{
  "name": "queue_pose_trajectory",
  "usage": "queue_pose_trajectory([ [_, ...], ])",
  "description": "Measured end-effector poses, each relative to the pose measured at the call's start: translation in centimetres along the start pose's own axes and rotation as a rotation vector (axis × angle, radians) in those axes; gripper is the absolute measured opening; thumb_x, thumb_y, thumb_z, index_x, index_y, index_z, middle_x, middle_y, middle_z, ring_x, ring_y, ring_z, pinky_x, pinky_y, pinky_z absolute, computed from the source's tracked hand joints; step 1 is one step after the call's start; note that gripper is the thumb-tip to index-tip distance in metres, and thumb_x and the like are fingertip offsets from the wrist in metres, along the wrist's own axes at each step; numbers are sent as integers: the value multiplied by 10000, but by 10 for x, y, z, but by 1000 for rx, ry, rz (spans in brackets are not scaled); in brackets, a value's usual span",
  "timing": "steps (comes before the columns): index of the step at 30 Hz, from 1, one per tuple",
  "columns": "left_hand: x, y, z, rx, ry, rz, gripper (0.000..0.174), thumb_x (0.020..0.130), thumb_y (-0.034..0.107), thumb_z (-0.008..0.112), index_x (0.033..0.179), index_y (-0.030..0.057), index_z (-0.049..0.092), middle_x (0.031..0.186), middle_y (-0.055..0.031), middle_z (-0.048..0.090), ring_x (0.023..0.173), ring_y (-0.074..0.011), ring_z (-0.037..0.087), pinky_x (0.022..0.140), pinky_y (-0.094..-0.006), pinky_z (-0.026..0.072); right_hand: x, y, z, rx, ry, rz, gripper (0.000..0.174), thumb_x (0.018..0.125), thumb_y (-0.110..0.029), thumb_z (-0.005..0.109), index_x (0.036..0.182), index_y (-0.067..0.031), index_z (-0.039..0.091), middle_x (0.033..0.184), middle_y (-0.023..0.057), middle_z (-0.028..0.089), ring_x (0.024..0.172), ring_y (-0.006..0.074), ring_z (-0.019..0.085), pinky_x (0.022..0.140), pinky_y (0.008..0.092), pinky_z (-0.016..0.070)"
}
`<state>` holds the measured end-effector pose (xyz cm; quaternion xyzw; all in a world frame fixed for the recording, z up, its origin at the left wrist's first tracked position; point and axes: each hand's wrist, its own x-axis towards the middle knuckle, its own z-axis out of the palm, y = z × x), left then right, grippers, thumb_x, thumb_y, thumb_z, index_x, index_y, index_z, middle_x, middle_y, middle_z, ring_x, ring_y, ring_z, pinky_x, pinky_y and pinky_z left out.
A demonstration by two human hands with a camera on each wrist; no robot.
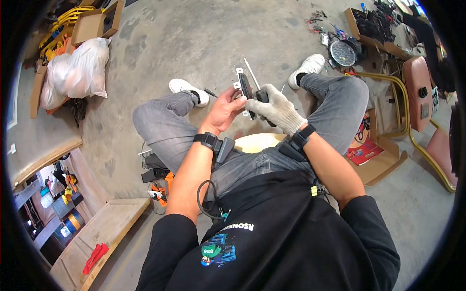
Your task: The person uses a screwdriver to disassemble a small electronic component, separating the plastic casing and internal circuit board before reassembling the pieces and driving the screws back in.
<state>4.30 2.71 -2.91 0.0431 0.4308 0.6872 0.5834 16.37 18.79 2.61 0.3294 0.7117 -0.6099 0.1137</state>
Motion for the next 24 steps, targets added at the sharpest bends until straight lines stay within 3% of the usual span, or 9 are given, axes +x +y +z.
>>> queue_pose_trajectory([
  [4,-3,2,5,-9,-16,-4,448,921,97,631,1348,37,508,1280,-69,587,1158,-193,584,976,-371,464,6,10,4,-34,26,-85,614,781,-402,786,1183,7,568,866,134,689,777,185,683,712,321,539],
  [9,-2,0,-1,-43,-17,-48,440,927,120,556,1354,31,507,1287,-100,608,1151,-203,588,994,-381,460,7,10,-2,-91,-54,-8,591,752,-349,772,1177,4,562,858,135,684,781,196,684,722,326,538],
  [12,0,-1,0,-69,28,-34,425,977,221,513,1351,21,508,1283,-128,613,1152,-225,591,1003,-392,457,5,7,-2,-57,-72,20,569,747,-339,758,1160,2,564,851,130,682,766,193,683,714,328,538],
  [17,2,5,7,-328,78,4,508,1060,381,326,1340,-6,494,1310,-197,589,1163,-298,592,1035,-435,450,6,9,3,-83,-29,16,535,752,-336,746,1130,1,577,861,124,685,745,189,684,703,331,539],
  [20,3,2,1,-374,32,7,549,1063,388,275,1374,-26,457,1376,-254,525,1263,-343,524,1112,-458,382,12,21,9,-63,36,-12,524,754,-347,742,1124,-9,588,887,138,691,789,230,696,732,350,539],
  [24,5,-1,-2,-396,30,22,543,1056,356,262,1372,-43,449,1376,-262,519,1280,-376,505,1125,-473,368,10,18,8,-119,78,-50,543,751,-390,738,1128,-27,593,930,173,690,874,299,695,786,381,530],
])
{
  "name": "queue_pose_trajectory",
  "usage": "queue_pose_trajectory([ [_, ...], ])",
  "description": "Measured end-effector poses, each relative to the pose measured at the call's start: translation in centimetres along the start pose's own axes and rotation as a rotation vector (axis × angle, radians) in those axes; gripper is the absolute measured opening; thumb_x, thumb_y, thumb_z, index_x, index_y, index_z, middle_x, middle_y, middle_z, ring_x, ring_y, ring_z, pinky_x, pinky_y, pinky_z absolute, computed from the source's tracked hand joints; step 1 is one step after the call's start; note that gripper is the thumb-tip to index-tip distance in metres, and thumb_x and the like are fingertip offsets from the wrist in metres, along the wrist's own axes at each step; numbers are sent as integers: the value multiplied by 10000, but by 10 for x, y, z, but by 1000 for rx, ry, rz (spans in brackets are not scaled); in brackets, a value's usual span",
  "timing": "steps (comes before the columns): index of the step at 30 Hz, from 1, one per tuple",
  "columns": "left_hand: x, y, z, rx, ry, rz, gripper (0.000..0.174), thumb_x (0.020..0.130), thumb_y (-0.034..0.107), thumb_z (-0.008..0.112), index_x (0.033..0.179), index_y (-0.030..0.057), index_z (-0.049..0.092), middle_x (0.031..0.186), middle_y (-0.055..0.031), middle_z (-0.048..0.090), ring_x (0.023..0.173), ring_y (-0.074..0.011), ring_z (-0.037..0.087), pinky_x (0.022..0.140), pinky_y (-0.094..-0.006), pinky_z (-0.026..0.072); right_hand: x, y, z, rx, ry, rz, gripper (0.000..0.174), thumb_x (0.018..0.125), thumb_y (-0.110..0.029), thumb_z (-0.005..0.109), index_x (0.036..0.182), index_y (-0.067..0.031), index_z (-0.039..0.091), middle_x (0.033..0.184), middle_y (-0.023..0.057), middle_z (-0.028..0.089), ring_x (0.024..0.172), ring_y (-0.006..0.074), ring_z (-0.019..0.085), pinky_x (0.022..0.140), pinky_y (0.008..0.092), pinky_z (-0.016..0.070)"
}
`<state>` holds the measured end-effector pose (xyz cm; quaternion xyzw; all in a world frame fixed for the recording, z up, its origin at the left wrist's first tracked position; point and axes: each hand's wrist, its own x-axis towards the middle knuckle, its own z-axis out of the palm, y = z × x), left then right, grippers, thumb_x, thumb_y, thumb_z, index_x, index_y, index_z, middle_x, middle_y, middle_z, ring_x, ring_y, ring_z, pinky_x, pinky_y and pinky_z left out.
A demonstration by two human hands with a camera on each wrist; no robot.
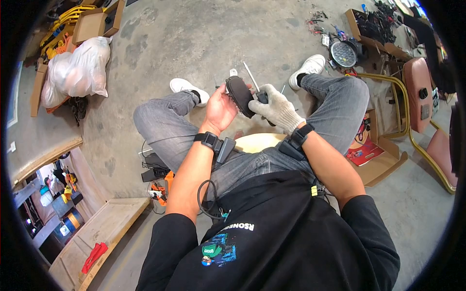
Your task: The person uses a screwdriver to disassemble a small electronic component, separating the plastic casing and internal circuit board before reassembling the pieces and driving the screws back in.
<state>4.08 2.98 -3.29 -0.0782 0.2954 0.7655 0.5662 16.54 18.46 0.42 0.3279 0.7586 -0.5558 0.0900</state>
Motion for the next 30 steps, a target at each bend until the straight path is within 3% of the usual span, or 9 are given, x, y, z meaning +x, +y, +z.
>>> queue_pose_trajectory([
  [5,0,1,0,-119,65,40,533,1004,317,284,1354,-45,456,1351,-264,527,1275,-437,493,1118,-528,362,-1,1,-1,-82,-45,2,582,745,-422,737,1131,-14,586,928,196,683,879,309,690,800,386,527],
  [8,-2,3,0,-212,60,69,541,969,294,299,1349,-59,452,1359,-278,510,1298,-452,465,1127,-539,348,1,-1,-7,-31,-137,109,530,789,-424,710,1089,0,604,884,156,676,826,249,681,735,375,536],
  [11,-6,7,3,-279,32,109,576,910,261,303,1358,-74,441,1370,-288,492,1326,-464,430,1143,-542,329,7,9,-11,512,-428,243,361,881,-358,653,987,-12,652,800,35,616,681,110,598,550,285,483],
  [14,-6,8,5,-284,5,101,617,872,244,299,1377,-87,426,1388,-296,475,1341,-449,419,1153,-544,319,8,12,-8,596,-283,251,321,887,-322,655,981,-16,655,795,34,606,625,111,562,529,263,463],
  [19,-5,8,8,-294,-66,83,635,868,243,314,1382,-116,413,1427,-282,454,1352,-422,418,1169,-520,303,16,19,-12,715,-191,184,383,881,-305,691,1123,-22,604,801,31,605,592,90,532,492,246,425],
  [24,-8,8,9,-337,-88,-13,583,893,232,408,1344,-134,453,1441,-250,462,1348,-402,431,1178,-493,290,17,22,-8,693,-247,180,406,866,-270,706,1153,-13,579,811,41,601,602,79,527,486,237,417],
  [26,-6,7,5,-261,-95,-8,537,892,218,478,1309,-120,501,1443,-235,468,1329,-377,464,1157,-482,328,16,21,-10,659,-220,184,422,861,-260,710,1170,-9,569,817,44,599,611,76,526,487,233,412],
  [30,-10,11,1,-121,-111,11,491,882,178,491,1292,-90,533,1429,-215,488,1284,-344,516,1102,-484,411,18,17,-19,675,-142,110,494,851,-252,716,1232,9,543,850,49,606,664,86,556,529,230,428],
])
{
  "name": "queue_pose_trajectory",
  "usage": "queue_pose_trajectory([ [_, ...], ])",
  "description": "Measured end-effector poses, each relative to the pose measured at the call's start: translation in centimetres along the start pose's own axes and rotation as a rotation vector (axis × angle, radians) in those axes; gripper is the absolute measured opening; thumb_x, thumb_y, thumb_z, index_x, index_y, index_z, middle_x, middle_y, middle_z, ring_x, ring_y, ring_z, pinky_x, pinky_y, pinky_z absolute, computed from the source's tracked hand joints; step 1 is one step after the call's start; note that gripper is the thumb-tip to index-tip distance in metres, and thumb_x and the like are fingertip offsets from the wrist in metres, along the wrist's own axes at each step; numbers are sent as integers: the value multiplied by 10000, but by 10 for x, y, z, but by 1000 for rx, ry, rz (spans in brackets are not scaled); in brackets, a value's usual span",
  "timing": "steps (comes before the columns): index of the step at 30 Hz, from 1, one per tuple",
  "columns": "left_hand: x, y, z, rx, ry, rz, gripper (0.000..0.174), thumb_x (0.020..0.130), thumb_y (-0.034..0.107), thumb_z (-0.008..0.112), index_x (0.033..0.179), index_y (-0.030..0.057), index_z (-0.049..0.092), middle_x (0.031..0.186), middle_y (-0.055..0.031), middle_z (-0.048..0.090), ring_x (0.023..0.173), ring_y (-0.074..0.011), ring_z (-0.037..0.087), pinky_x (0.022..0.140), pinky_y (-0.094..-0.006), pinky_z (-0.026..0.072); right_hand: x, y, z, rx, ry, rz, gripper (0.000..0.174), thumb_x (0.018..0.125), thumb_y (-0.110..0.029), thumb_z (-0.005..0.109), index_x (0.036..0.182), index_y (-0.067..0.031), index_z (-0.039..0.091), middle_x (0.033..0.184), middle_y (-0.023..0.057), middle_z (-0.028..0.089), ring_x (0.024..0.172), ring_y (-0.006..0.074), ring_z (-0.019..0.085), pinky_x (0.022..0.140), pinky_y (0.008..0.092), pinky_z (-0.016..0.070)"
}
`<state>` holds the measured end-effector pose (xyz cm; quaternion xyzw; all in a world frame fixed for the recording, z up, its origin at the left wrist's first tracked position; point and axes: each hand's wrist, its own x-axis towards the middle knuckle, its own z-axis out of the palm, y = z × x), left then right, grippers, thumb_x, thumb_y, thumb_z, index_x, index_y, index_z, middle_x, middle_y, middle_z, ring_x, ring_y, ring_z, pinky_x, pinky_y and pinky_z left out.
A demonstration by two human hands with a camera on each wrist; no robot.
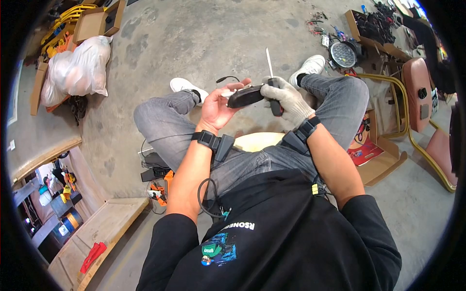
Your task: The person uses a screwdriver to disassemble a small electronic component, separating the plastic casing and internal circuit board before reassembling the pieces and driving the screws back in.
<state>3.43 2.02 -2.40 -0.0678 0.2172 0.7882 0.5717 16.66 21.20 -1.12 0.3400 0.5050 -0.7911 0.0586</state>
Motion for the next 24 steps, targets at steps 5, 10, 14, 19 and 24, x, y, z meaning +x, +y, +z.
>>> queue_pose_trajectory([
  [5,-3,-5,-13,254,72,-41,403,870,55,519,1259,-45,553,1314,-209,558,1221,-331,562,1050,-580,454,-8,-24,-7,-209,20,-131,536,841,-257,724,1252,30,533,872,46,601,696,95,576,581,231,462],
  [10,-1,-9,-14,233,163,-95,360,936,134,533,1245,-50,557,1267,-204,594,1139,-314,613,1043,-546,471,-6,-27,-9,-289,11,-144,512,840,-252,717,1246,9,546,886,50,611,696,99,597,574,237,471],
  [14,-1,-11,2,322,98,-305,408,1021,294,505,1249,-38,569,1174,-192,659,1056,-268,654,939,-419,533,-17,-41,0,-369,-66,-136,481,834,-230,715,1240,-19,564,903,46,620,701,103,618,564,234,475],
  [19,-2,-12,-5,525,144,-411,429,1049,352,448,1194,-20,607,1000,-154,698,868,-216,679,738,-335,554,-18,-39,6,-382,-52,-137,474,835,-205,705,1248,-20,566,889,49,628,691,99,613,562,242,483],
  [24,5,-11,-23,336,216,-217,478,1051,404,427,1200,-23,580,987,-148,671,840,-209,650,730,-333,542,-11,-27,-3,-321,122,-141,484,833,-215,682,1250,0,563,866,61,634,690,109,617,574,245,490],
])
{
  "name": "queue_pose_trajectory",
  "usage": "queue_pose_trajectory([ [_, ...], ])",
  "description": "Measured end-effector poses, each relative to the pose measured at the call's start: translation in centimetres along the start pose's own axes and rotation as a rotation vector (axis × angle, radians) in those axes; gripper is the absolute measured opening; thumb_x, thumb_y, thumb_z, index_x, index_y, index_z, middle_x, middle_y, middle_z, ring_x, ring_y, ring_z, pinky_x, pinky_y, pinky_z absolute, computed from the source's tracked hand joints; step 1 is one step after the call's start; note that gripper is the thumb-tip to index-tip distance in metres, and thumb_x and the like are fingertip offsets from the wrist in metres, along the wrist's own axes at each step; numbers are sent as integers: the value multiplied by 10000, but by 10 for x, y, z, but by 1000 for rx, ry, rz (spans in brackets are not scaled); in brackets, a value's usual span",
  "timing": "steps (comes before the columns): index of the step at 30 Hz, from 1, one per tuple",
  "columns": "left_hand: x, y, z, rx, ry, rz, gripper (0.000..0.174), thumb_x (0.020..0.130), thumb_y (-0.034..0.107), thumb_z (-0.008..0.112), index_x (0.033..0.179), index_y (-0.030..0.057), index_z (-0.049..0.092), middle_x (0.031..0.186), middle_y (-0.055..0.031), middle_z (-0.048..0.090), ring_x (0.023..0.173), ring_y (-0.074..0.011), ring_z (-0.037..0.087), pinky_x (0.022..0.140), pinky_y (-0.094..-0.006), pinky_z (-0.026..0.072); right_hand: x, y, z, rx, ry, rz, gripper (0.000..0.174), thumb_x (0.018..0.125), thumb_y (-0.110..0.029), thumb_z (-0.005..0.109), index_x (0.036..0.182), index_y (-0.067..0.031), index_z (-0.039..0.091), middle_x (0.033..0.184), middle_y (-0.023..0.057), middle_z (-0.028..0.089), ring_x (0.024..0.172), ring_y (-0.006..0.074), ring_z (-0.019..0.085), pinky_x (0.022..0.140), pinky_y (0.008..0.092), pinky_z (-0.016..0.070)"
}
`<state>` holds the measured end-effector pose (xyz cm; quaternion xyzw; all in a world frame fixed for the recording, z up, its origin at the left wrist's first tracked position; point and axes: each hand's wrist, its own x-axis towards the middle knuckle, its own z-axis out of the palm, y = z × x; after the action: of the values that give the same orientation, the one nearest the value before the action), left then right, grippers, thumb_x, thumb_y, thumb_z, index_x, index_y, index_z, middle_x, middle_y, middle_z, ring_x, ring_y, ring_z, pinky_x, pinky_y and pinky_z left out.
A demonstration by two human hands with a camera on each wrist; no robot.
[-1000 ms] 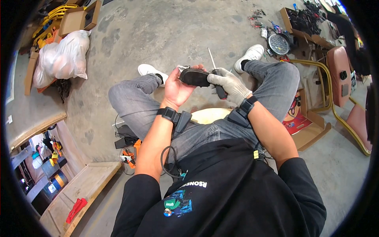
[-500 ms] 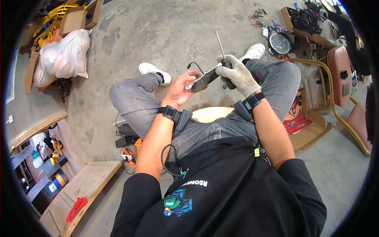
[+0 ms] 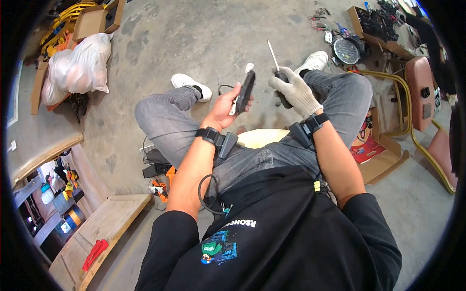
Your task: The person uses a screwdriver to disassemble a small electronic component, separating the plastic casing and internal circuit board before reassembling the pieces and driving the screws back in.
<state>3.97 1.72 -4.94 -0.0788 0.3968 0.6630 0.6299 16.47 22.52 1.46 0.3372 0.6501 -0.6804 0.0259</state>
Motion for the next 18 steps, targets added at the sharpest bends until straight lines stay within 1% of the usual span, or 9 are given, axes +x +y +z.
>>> queue_pose_trajectory([
  [2,2,3,-10,-46,20,102,468,1050,390,429,1205,-28,569,1038,-159,667,892,-222,655,774,-343,553,-3,-1,-9,-195,-41,109,520,821,-214,657,1271,20,544,854,78,631,696,137,630,599,257,513],
  [3,0,6,-9,-68,14,141,450,1051,371,437,1209,-28,568,1062,-163,668,911,-225,658,790,-343,553,-5,-2,-12,-325,-31,79,577,803,-201,636,1318,30,516,865,104,633,719,159,638,652,268,528],
  [6,0,10,-9,-98,0,195,412,1049,332,457,1218,-28,567,1100,-171,668,943,-232,662,818,-344,550,-27,-30,-11,-195,-118,121,606,787,-180,640,1335,45,510,897,123,639,750,172,647,709,276,533],
  [7,-1,11,-9,-102,-10,209,393,1047,311,470,1221,-28,567,1114,-175,668,957,-234,664,831,-344,548,-27,-24,-14,-196,-121,123,606,787,-180,640,1335,45,510,897,123,639,750,172,647,709,276,533],
  [9,-3,11,-9,-90,16,215,378,1042,294,484,1222,-29,567,1114,-177,668,961,-234,662,836,-345,546,-29,-13,-22,-447,-78,-252,574,800,-163,657,1315,57,531,937,119,647,772,159,650,738,266,530],
  [10,-4,12,-7,-77,37,220,363,1038,276,499,1222,-30,567,1114,-179,667,964,-235,661,842,-345,545,-31,-15,-24,-446,-80,-250,574,800,-163,657,1315,57,531,937,119,647,772,159,650,738,266,530],
  [12,-4,14,-8,-92,42,224,360,1033,272,511,1216,-32,570,1112,-178,666,970,-235,660,847,-352,546,-38,-29,-33,-94,-111,-138,524,824,-147,671,1282,77,550,944,101,651,770,144,649,741,262,532],
  [13,-4,14,-8,-108,47,228,357,1027,269,523,1210,-34,572,1111,-177,666,976,-235,658,852,-358,547,-42,-36,-34,-43,-51,-83,487,845,-148,679,1258,84,567,951,90,651,764,129,641,727,254,522],
  [18,-7,15,-6,-126,99,245,353,1019,267,540,1192,-39,580,1104,-164,664,984,-232,657,849,-371,557,-40,-24,-46,54,10,-77,432,856,-165,686,1208,73,605,903,80,657,772,121,642,711,240,513],
])
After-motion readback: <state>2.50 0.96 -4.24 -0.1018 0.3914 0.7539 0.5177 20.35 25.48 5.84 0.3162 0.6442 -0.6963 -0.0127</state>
